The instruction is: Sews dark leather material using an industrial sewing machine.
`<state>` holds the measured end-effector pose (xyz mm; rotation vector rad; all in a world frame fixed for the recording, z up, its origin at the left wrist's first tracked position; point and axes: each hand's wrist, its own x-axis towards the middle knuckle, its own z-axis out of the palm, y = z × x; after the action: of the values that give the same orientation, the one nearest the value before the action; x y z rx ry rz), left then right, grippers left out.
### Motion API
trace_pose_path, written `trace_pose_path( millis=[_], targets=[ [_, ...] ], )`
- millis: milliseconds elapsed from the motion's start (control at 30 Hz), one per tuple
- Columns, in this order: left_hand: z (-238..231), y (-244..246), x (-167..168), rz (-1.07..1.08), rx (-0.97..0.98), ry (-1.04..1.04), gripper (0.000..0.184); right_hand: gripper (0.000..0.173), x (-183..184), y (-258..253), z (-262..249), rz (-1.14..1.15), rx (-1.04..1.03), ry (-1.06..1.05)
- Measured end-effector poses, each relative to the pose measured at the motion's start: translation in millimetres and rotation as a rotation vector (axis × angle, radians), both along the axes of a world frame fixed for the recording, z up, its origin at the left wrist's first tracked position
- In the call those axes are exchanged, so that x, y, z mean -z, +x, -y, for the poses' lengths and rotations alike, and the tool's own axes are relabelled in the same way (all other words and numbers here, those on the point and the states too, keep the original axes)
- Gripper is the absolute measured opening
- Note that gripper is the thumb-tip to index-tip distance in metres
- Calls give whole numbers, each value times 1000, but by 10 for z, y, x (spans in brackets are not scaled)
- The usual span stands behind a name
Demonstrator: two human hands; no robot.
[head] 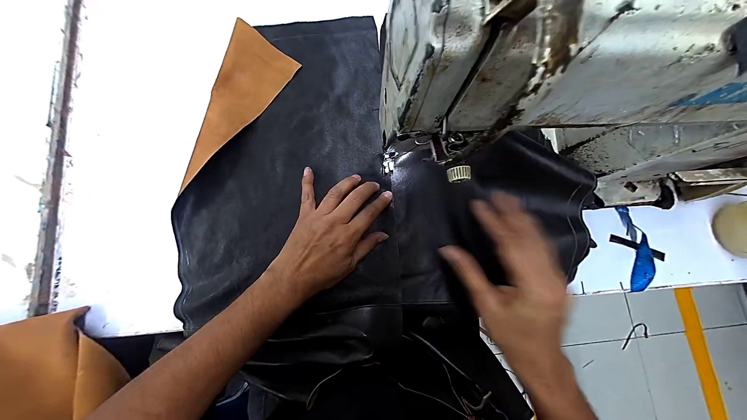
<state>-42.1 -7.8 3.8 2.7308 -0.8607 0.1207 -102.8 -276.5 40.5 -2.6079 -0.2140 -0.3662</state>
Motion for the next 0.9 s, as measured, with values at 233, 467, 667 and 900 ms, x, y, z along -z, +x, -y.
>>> trace_pose_path(
  millis=[233,467,667,900],
  targets=[
    [28,38,-27,-14,-13,-1,61,60,-70,-36,664,-214,515,61],
    [21,82,-32,-37,-18,23,62,24,-88,52,715,8,375,253],
    [26,208,-25,-36,-29,24,64,25,-191,204,707,11,341,277],
    [-34,352,-1,5,10,-7,54,26,-183,408,722,17,303,272]
  ],
)
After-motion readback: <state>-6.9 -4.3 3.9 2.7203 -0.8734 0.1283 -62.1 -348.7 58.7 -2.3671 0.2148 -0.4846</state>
